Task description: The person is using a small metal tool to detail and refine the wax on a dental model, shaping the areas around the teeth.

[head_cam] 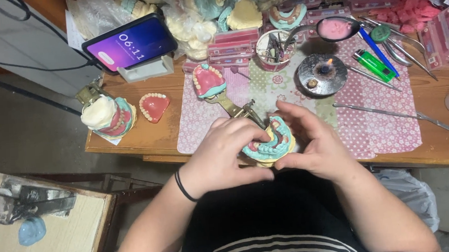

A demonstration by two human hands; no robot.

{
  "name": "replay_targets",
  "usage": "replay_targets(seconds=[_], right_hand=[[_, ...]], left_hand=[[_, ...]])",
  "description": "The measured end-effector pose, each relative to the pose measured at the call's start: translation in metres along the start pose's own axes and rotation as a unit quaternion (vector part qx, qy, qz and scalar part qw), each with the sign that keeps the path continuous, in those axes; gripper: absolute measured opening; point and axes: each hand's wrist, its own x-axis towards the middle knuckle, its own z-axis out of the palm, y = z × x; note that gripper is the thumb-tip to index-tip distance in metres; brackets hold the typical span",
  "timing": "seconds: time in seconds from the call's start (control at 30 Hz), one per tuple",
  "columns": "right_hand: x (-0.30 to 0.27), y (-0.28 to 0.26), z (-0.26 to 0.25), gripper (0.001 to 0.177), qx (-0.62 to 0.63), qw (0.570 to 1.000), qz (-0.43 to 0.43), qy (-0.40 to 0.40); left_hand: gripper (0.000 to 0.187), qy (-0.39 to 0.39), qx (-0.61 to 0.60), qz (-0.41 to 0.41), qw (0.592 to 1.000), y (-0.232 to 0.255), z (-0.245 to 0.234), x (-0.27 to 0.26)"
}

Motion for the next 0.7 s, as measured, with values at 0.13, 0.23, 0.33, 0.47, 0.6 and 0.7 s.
replay_targets(seconds=[0.13,0.23,0.33,0.47,0.6,0.7], right_hand=[[0.008,-0.019,0.0,0.103,-0.155,0.984,-0.078,-0.028],[0.02,-0.05,-0.005,0.073,-0.208,0.966,-0.126,-0.092],[0.034,-0.075,-0.012,0.039,-0.236,0.939,-0.192,-0.161],[0.044,-0.084,-0.018,0.022,-0.253,0.904,-0.246,-0.24],[0.05,-0.091,-0.019,0.021,-0.247,0.897,-0.248,-0.27],[0.052,-0.088,-0.019,0.023,-0.221,0.906,-0.225,-0.281]], left_hand=[[0.05,0.065,0.0,-0.012,0.998,-0.004,0.015,-0.007],[0.043,0.091,-0.044,-0.01,0.995,-0.008,0.018,-0.01],[0.042,0.103,-0.061,-0.01,0.993,-0.011,0.02,-0.01],[0.043,0.113,-0.079,-0.014,0.99,-0.014,0.024,-0.011],[0.043,0.127,-0.084,-0.011,0.988,-0.011,0.024,-0.01],[0.042,0.13,-0.083,-0.012,0.988,-0.012,0.026,-0.01]])
